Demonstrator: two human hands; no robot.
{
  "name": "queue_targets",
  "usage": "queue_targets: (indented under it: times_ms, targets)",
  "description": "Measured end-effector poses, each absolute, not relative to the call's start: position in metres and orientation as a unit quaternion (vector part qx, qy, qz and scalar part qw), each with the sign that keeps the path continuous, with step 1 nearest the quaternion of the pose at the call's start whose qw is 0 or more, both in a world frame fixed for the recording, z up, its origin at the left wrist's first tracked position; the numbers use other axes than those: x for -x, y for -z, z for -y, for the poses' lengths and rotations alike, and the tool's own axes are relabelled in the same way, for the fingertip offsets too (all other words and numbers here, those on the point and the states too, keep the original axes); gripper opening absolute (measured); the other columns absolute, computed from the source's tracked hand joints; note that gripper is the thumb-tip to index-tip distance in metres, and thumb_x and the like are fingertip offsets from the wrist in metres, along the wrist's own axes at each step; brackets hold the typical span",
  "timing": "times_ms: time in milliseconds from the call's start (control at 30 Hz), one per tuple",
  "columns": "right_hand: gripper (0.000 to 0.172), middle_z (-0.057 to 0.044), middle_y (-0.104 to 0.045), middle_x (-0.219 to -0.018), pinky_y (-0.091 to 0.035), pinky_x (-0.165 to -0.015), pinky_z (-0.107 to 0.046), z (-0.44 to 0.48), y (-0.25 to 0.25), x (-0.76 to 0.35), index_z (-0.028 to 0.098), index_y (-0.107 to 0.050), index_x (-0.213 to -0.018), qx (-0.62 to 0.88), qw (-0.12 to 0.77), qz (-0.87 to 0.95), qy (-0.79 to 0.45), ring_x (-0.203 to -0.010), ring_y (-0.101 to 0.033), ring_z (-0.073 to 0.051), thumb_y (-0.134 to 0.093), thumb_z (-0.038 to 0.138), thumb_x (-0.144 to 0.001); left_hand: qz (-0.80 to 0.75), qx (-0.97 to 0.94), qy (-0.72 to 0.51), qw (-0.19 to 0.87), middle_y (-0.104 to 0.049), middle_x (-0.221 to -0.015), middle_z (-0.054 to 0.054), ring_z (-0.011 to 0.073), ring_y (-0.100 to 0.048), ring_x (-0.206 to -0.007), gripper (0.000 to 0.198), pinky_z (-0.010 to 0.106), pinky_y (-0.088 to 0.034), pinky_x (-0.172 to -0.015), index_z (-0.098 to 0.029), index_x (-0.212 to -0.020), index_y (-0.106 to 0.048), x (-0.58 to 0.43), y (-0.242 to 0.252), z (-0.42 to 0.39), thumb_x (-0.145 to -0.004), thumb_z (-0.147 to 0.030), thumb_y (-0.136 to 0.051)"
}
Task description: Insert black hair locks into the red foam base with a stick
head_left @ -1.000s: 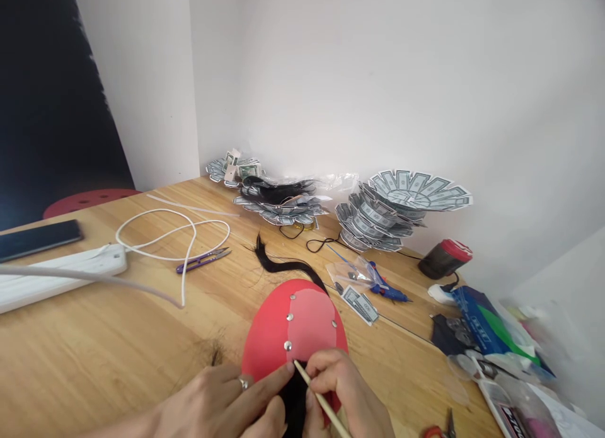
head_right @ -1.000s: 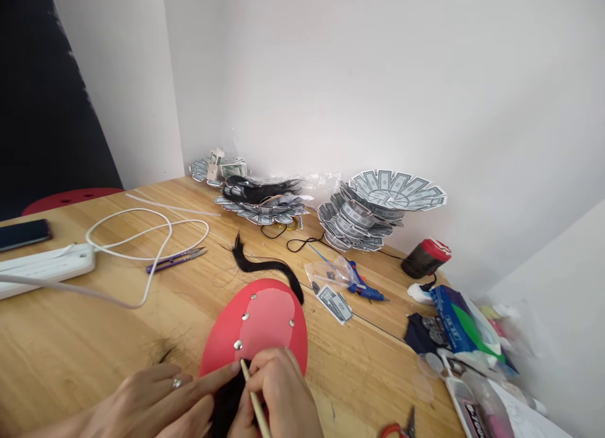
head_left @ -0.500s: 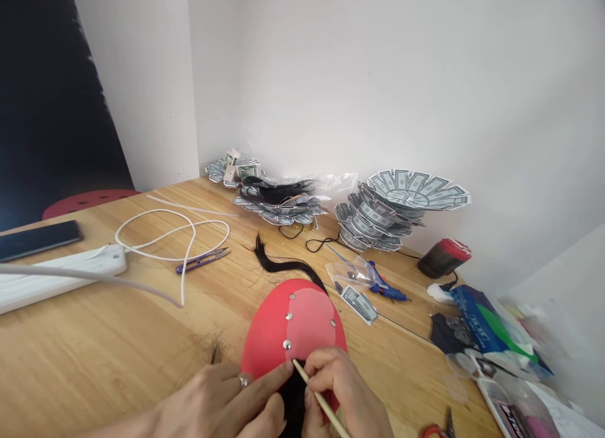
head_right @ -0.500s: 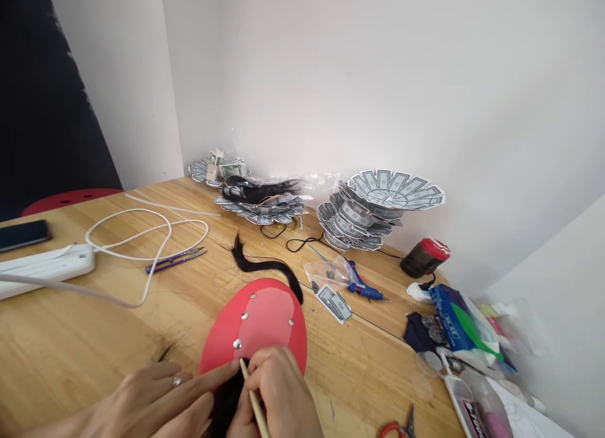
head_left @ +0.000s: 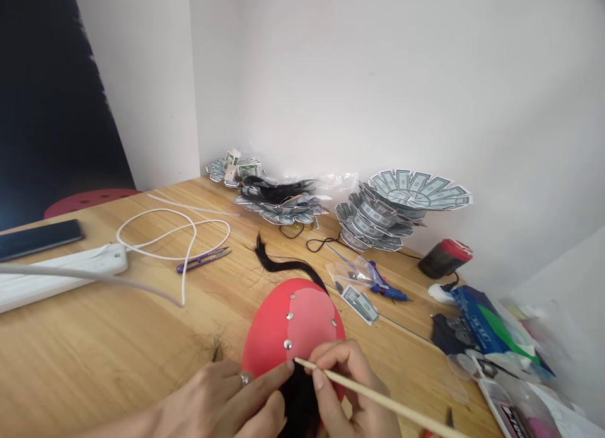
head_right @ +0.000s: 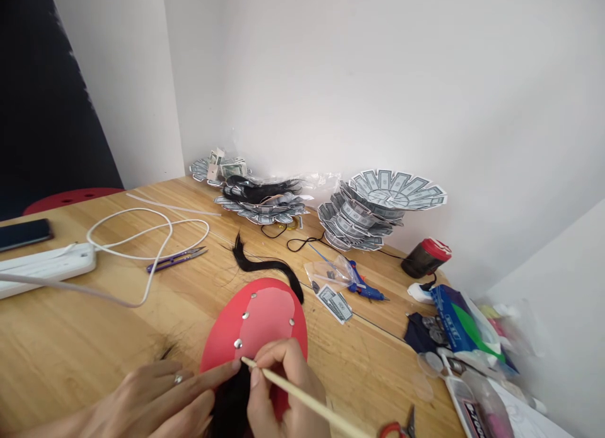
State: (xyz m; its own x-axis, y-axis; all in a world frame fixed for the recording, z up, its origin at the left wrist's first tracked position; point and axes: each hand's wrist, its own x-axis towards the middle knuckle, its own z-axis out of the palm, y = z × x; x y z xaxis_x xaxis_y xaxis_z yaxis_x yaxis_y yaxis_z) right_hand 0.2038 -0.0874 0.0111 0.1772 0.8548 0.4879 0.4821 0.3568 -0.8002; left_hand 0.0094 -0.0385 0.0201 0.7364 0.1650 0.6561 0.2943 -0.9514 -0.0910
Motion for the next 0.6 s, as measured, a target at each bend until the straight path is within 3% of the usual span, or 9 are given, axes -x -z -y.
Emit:
queue_targets:
  times_ms: [100, 233, 367, 467, 600]
  targets:
    - [0.024, 0.002, -0.068, -0.075, -0.049, -0.057, -0.017, 0.088, -0.012, -0.206, 0.026, -0.060, -0.085, 0.551, 0.542, 0.580, -0.256, -0.062, -0.063, -0.012, -0.053, 0.044, -0.100, 0.117, 0.908, 0.388, 0.102, -0.083, -0.085, 0.011, 0.0120, -0.057, -0.034, 0.044, 0.027, -0.045, -0.033, -0.014, -0.081, -0.064, -0.014, -0.023, 0.037, -0.105, -0.006, -0.028]
    - [0.030, 0.002, -0.069, -0.077, -0.045, -0.055, -0.017, 0.089, -0.017, -0.206, 0.025, -0.063, -0.084, 0.546, 0.549, 0.554, -0.306, -0.059, -0.058, -0.011, -0.056, 0.050, -0.099, 0.120, 0.898, 0.416, 0.081, -0.083, -0.091, 0.013, 0.0122, -0.057, -0.034, 0.043, 0.028, -0.041, -0.030, -0.014, -0.077, -0.061, -0.017, -0.023, 0.036, -0.105, -0.005, -0.030]
    - [0.029, 0.002, -0.069, -0.076, -0.045, -0.056, -0.016, 0.089, -0.022, -0.207, 0.025, -0.065, -0.084, 0.528, 0.564, 0.522, -0.360, -0.058, -0.056, -0.010, -0.061, 0.050, -0.097, 0.126, 0.901, 0.411, 0.051, -0.083, -0.088, 0.009, 0.0130, -0.064, -0.041, 0.038, 0.027, -0.047, -0.036, -0.013, -0.092, -0.063, -0.016, -0.028, 0.037, -0.108, -0.010, -0.028]
    - [0.027, 0.000, -0.071, -0.076, -0.046, -0.058, -0.016, 0.088, -0.022, -0.212, 0.024, -0.065, -0.086, 0.523, 0.552, 0.525, -0.383, -0.063, -0.061, -0.011, -0.061, 0.047, -0.098, 0.165, 0.887, 0.429, -0.054, -0.078, -0.075, 0.003, 0.0124, -0.067, -0.048, 0.037, 0.022, -0.051, -0.045, -0.016, -0.096, -0.061, -0.014, -0.035, 0.036, -0.110, -0.018, -0.027]
    - [0.032, -0.002, -0.072, -0.076, -0.048, -0.056, -0.017, 0.086, -0.023, -0.218, 0.022, -0.063, -0.087, 0.519, 0.509, 0.529, -0.437, -0.061, -0.062, -0.012, -0.059, 0.052, -0.097, 0.263, 0.838, 0.384, -0.284, -0.058, -0.059, -0.005, 0.0100, -0.054, -0.049, 0.042, 0.017, -0.043, -0.048, -0.021, -0.079, -0.056, -0.014, -0.038, 0.028, -0.110, -0.035, -0.031]
